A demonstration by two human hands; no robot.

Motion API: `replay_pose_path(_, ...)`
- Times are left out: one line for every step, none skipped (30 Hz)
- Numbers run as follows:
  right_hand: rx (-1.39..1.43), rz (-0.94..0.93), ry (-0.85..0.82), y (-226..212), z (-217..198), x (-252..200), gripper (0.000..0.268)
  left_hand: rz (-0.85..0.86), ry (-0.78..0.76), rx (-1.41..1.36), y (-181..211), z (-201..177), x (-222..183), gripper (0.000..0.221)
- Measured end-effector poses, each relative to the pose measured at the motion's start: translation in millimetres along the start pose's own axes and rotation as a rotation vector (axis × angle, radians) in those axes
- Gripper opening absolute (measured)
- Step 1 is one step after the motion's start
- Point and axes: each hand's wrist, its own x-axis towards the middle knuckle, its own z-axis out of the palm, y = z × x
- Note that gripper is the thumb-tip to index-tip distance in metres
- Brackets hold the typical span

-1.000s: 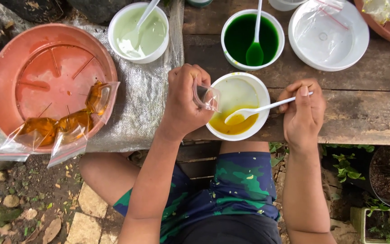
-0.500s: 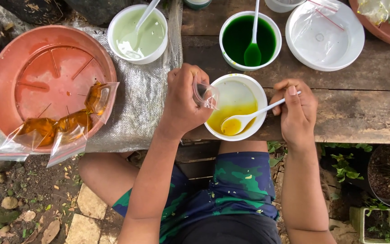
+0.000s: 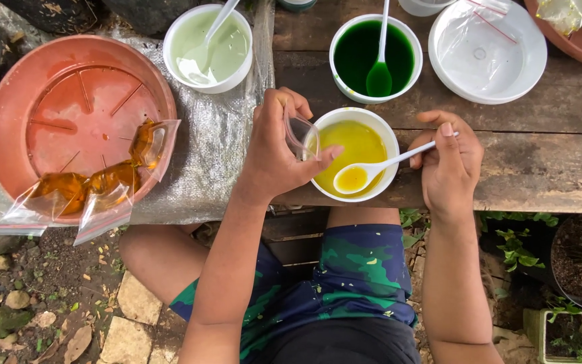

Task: The person mixes a yellow liquid in a bowl using a spoon and then carefully pours the liquid into several small plastic bags.

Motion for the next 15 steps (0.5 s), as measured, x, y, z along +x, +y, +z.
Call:
replay_pose_path(0.002,0.0,0.0,0,1,-1,0.036,0.0,0.0,0.002,-1,-1,-1,0.053)
replay_pose_path(0.004,0.001,0.007,0,1,0,0.036,0.018,0.008,-0.044,-2,-1,-1,0.055)
replay_pose_path(0.007,0.002,0.015,0,1,0,0.036,0.036,0.015,-0.091,-4,-1,-1,0.059)
replay_pose_path(0.006,0.006,0.015,-3,3,0,0.036,0.032,0.015,-0.091,-5,0,-2,0.059)
replay_pose_path(0.004,0.003,0.011,-6,4,-1,0.037,0.04,0.02,-0.13,-7,0,-2,0.059)
replay_pose_path(0.005,-0.004,0.007,-8,6,0,0.037,0.053,0.025,-0.167,-9,-1,-1,0.06)
replay_pose_path(0.006,-0.005,0.007,-5,5,-2,0.037,0.053,0.025,-0.166,-8,-1,-3,0.06)
replay_pose_path(0.004,0.004,0.019,-2,3,-1,0.038,0.073,0.032,-0.194,-8,-1,-2,0.058)
replay_pose_path(0.001,0.013,0.031,0,1,-1,0.039,0.092,0.039,-0.223,-8,-1,-2,0.057)
replay_pose_path(0.001,0.014,0.028,-1,1,-1,0.039,0.092,0.041,-0.223,-5,-2,-2,0.057)
replay_pose_path(0.002,0.014,0.032,-2,2,-1,0.039,0.1,0.034,-0.236,-2,-3,-3,0.053)
replay_pose_path(0.006,0.014,0.035,-3,4,-1,0.039,0.108,0.025,-0.245,1,-6,-3,0.05)
replay_pose_path(0.009,0.015,0.032,-2,4,-2,0.039,0.108,0.027,-0.242,3,-7,-6,0.05)
replay_pose_path(0.014,0.016,0.041,-1,3,-2,0.039,0.117,0.031,-0.242,5,-7,-7,0.048)
replay_pose_path(0.019,0.018,0.05,-1,2,-1,0.04,0.127,0.035,-0.243,6,-7,-9,0.047)
